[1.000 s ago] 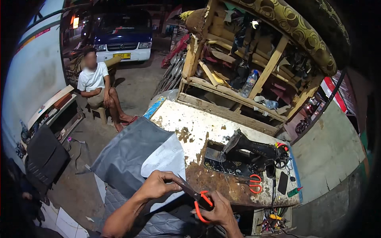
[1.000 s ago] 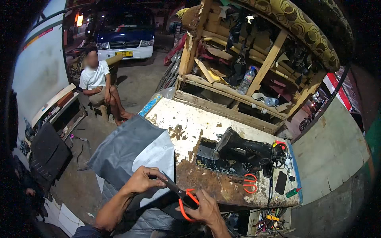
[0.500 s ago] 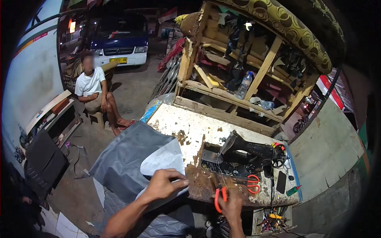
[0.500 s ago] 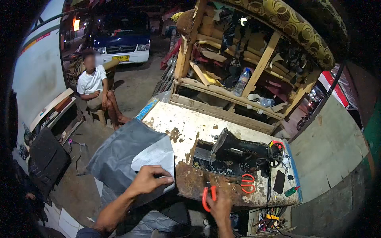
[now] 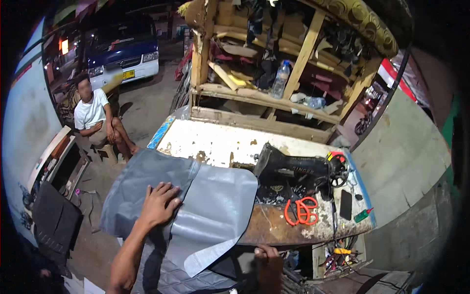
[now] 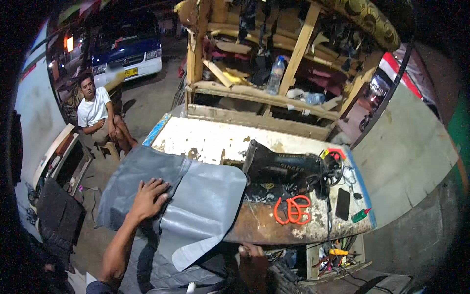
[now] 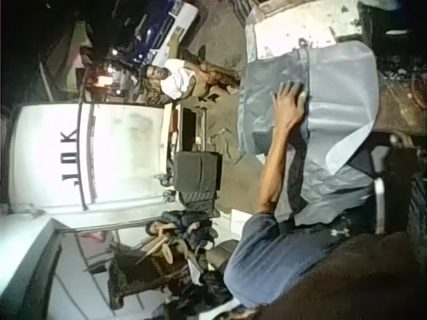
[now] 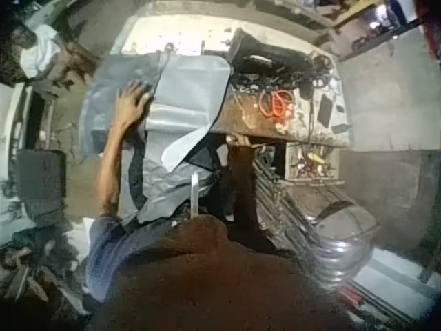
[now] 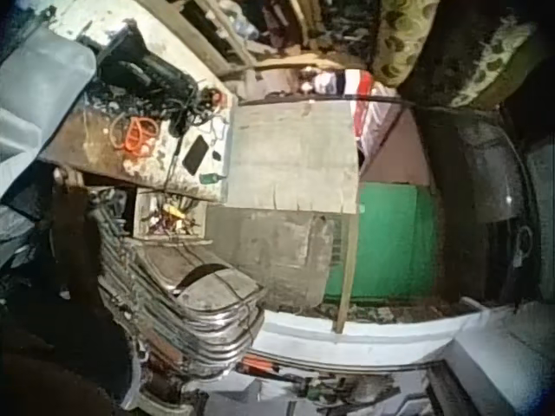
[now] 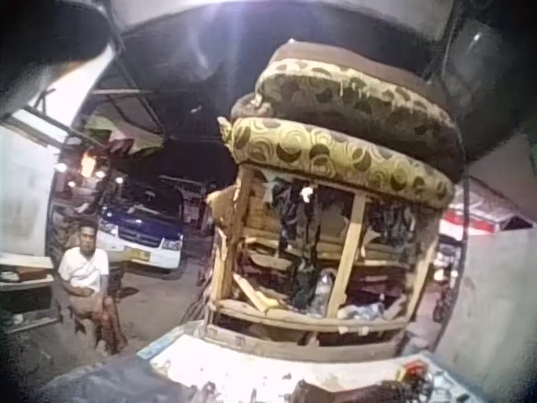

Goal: The person aligns fabric pieces along the edges of a quilted panel by hand, feeds the material through a sewing machine to stitch the pieces together, and picks up a pair of scissors.

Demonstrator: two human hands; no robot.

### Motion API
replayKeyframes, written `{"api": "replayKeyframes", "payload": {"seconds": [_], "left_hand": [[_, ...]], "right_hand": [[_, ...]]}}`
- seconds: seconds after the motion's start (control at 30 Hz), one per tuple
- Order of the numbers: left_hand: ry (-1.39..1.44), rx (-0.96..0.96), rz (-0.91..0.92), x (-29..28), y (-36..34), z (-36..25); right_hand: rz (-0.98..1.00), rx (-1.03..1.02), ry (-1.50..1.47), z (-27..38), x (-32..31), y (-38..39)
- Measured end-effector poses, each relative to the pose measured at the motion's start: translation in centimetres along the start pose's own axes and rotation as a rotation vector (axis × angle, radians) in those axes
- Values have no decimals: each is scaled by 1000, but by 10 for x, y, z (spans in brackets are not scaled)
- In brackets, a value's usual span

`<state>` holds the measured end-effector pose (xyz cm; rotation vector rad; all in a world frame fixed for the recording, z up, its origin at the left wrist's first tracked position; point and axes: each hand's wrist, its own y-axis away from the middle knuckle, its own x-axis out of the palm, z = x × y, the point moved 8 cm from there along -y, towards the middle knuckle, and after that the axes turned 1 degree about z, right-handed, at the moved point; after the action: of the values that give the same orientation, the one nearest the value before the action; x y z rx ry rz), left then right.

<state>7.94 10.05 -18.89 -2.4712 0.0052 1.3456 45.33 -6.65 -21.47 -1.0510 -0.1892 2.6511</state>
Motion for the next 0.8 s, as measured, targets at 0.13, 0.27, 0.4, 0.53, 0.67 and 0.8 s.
{"api": "replayKeyframes", "payload": {"seconds": [0.13, 0.27, 0.4, 0.53, 0.67, 0.8], "left_hand": [[-275, -154, 215, 34, -24, 30], [-324, -223, 166, 35, -51, 55], [-184, -123, 7, 28, -50, 45], [339, -47, -189, -20, 13, -29], [774, 41, 390, -16, 105, -96], [866, 326, 909, -15, 204, -156]], "right_hand": [[237, -160, -53, 10, 42, 23], [624, -266, -74, 50, 53, 46], [99, -688, 71, 46, 39, 86], [224, -578, 63, 49, 33, 81], [293, -110, -319, 59, -4, 62], [-61, -517, -195, 114, -69, 60]]}}
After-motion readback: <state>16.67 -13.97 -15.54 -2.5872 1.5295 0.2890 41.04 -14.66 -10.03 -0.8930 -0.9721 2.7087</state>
